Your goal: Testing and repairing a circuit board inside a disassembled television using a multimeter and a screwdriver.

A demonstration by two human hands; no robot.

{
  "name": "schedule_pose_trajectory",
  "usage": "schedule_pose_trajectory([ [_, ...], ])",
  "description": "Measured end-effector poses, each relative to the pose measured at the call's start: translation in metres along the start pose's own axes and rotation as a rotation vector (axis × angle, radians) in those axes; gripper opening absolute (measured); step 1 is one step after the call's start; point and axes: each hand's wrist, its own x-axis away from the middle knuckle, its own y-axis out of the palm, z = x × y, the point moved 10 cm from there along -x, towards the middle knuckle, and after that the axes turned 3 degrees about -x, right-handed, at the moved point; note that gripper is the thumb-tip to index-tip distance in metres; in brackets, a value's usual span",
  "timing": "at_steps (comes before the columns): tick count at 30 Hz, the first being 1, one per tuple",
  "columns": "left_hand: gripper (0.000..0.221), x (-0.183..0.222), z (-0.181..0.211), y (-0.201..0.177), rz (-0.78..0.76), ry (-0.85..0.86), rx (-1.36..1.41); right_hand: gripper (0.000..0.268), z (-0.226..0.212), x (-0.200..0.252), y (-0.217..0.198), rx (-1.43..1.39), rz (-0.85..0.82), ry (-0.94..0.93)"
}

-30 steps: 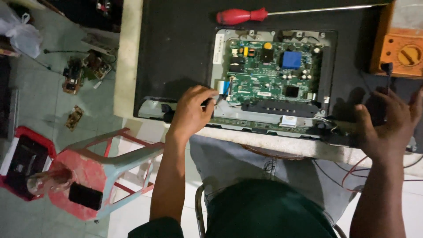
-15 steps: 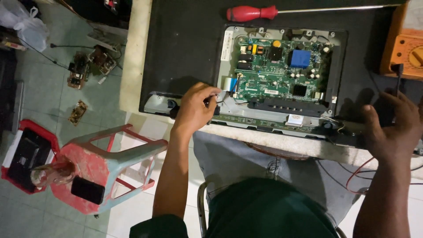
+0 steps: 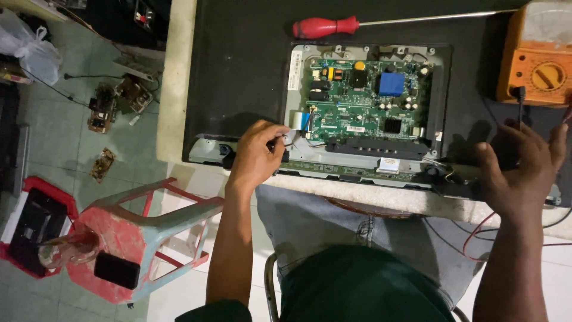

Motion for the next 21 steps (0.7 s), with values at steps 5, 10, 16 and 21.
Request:
schedule_pose_trajectory([
  [5, 0.025, -0.001, 0.001, -0.001, 0.012, 0.017, 0.031, 0.049, -0.007, -0.003, -0.003, -0.017, -0.004, 0.050],
  [10, 0.025, -0.002, 0.000, 0.000, 0.006, 0.032, -0.009, 0.027, -0.035, -0.022, -0.029, -0.176, 0.067, -0.018],
  [16, 0.025, -0.006, 0.000, 0.003, -0.016, 0.007, -0.059, 0.015, -0.058, -0.023, -0.047, -0.209, 0.201, -0.066],
  [21, 0.023, -0.006, 0.016, -0.006, 0.146, 0.145, -0.083, 0.020, -0.058, -0.036, -0.016, -0.264, 0.126, 0.063],
])
